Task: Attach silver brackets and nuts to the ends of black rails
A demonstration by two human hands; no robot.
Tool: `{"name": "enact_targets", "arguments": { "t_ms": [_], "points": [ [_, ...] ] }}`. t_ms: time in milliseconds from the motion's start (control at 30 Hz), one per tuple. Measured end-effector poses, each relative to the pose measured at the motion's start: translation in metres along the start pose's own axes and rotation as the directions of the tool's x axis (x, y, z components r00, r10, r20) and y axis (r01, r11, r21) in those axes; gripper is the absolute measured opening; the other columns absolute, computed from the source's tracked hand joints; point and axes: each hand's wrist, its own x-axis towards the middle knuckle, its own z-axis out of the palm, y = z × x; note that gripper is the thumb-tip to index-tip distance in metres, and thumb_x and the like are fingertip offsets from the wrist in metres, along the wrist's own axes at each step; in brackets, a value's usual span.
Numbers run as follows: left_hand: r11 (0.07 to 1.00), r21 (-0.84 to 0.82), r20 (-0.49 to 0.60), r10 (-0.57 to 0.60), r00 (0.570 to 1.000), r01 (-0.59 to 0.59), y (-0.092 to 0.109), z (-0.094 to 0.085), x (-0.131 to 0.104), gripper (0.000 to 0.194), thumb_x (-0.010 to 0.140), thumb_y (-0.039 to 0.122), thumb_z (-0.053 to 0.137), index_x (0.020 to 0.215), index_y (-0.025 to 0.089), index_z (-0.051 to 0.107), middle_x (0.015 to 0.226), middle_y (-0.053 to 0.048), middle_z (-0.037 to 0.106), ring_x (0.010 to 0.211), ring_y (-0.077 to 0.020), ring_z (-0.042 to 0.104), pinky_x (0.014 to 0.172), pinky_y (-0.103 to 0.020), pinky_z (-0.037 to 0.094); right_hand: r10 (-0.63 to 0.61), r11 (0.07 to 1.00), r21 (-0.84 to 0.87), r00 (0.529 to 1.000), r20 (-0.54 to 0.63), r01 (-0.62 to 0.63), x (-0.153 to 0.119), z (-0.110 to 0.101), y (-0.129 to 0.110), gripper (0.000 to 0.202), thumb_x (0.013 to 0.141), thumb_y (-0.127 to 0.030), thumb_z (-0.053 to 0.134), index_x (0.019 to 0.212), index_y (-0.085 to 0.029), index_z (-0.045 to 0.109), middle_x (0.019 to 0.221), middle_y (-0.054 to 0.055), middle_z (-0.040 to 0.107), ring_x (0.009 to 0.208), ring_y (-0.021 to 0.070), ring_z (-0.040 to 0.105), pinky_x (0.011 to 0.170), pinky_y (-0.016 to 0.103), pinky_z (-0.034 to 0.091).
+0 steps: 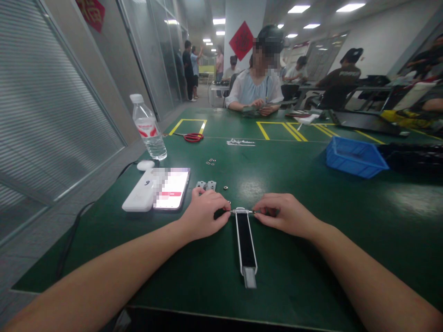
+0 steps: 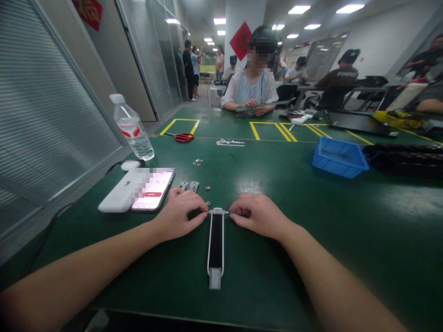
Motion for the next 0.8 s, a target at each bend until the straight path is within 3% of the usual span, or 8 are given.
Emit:
{"name": "enact_targets", "arguments": {
  "t_ms": [533,800],
  "points": [
    [1.000,-0.022,0.008,0.000,1.000,0.000,0.0008,-0.0005,0.0010,0.015,0.087,0.026,0.049,0.083,0.021,0.062,0.090,0.000,0.069,0.092,-0.0201,0.057,0.089,-0.042,0.023,0.002,1.000,0.009,1.000,-0.010,-0.001,0.0016,0.0062,-0.0010,0.018,0.090,-0.028,0.056,0.092,-0.017,0.070,0.071,0.002,0.060,0.062,0.0107,0.054,0.057,0.021,0.039],
    [1.000,-0.013,0.030,-0.017,0.999,0.018,0.0021,-0.0010,0.0010,0.014,0.087,0.025,0.049,0.084,0.021,0.062,0.090,0.001,0.068,0.092,-0.0203,0.057,0.089,-0.043,0.023,0.028,0.999,-0.033,0.998,0.059,-0.026,0.0033,0.0063,-0.0042,0.017,0.090,-0.025,0.057,0.097,-0.018,0.070,0.071,0.001,0.060,0.062,0.0111,0.053,0.057,0.021,0.037]
  ]
}}
